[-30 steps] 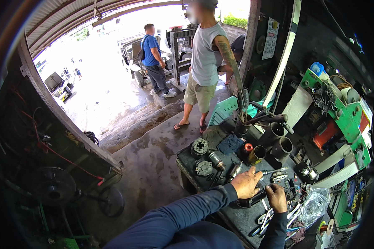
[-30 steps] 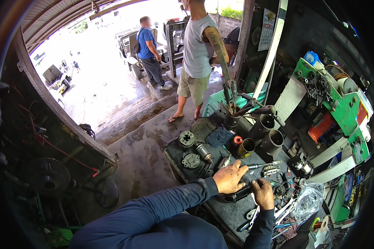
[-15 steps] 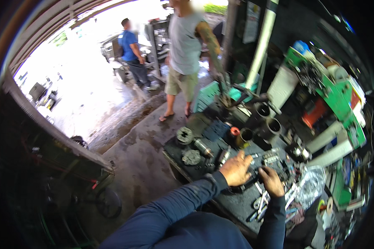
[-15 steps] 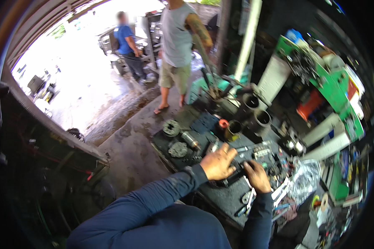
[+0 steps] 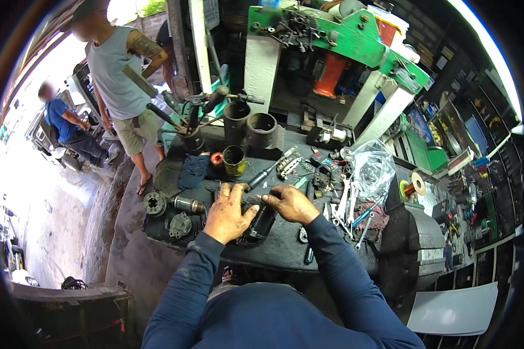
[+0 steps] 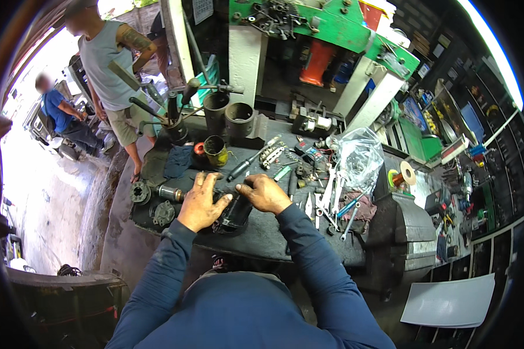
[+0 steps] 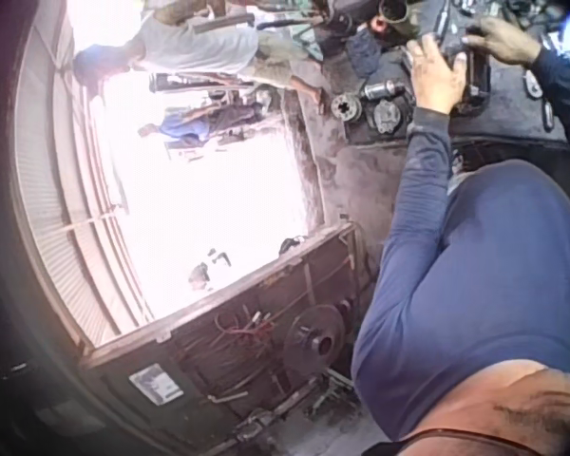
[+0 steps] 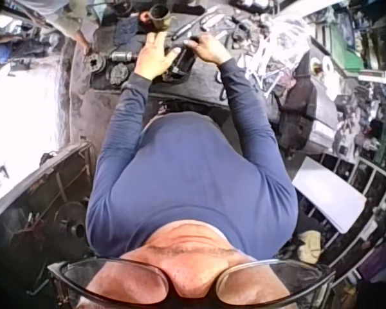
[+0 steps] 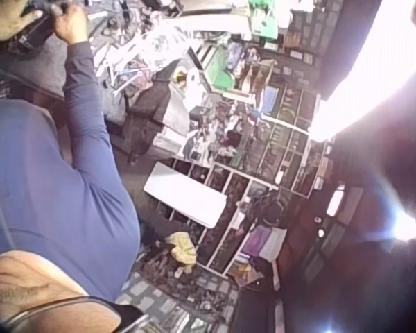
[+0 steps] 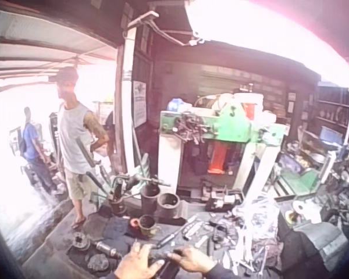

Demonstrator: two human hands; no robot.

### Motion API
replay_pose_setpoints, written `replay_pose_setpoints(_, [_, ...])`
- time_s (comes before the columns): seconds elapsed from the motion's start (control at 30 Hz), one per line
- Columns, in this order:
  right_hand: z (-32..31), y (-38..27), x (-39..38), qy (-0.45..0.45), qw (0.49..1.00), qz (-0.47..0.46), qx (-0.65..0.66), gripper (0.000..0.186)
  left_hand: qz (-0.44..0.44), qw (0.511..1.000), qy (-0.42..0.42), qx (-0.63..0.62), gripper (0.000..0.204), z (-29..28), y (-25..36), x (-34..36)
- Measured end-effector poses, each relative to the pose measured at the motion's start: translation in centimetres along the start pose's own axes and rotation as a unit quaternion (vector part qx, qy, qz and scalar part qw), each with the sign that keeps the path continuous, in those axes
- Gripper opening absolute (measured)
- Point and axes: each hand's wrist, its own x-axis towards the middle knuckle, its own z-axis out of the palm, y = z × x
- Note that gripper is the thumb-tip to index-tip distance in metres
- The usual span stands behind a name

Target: The person disassembles a mechanical component on a workbench using a screwdriver, pliers, and wrenches. They remove small internal parts, inspect them, and place them on the table while another person stands nearby.

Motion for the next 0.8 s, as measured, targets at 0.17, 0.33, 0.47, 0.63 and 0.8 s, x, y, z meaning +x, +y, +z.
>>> replay_pose_setpoints(0.17, [-0.1, 0.3, -0.2, -0.03, 0.992, 0.031, 0.12, 0.046, 0.001, 1.0, -0.002, 0.002, 0.061, 0.1, -0.1, 0.1])
replay_pose_setpoints(0.33, [0.1, 0.3, -0.3, -0.028, 0.999, 0.026, 0.023, 0.041, 0.013, 1.0, 0.018, 0.005, 0.059, -0.1, -0.7, -0.1])
replay_pose_setpoints(0.47, [0.7, 0.6, -0.1, -0.022, 0.995, 0.025, 0.092, 0.044, 0.039, 0.999, 0.015, 0.014, 0.058, 0.5, -0.6, 0.4])
replay_pose_setpoints(0.63, [1.0, 0.5, -0.6, 0.023, 0.998, 0.044, 0.034, 0.047, 0.047, 0.999, 0.021, 0.017, 0.058, 0.4, -0.3, 0.3])
replay_pose_setpoints(0.8, [0.8, 1.0, -0.3, 0.023, 0.991, -0.005, 0.134, 0.04, 0.039, 0.999, 0.008, 0.003, 0.058, 0.4, -0.2, 0.3])
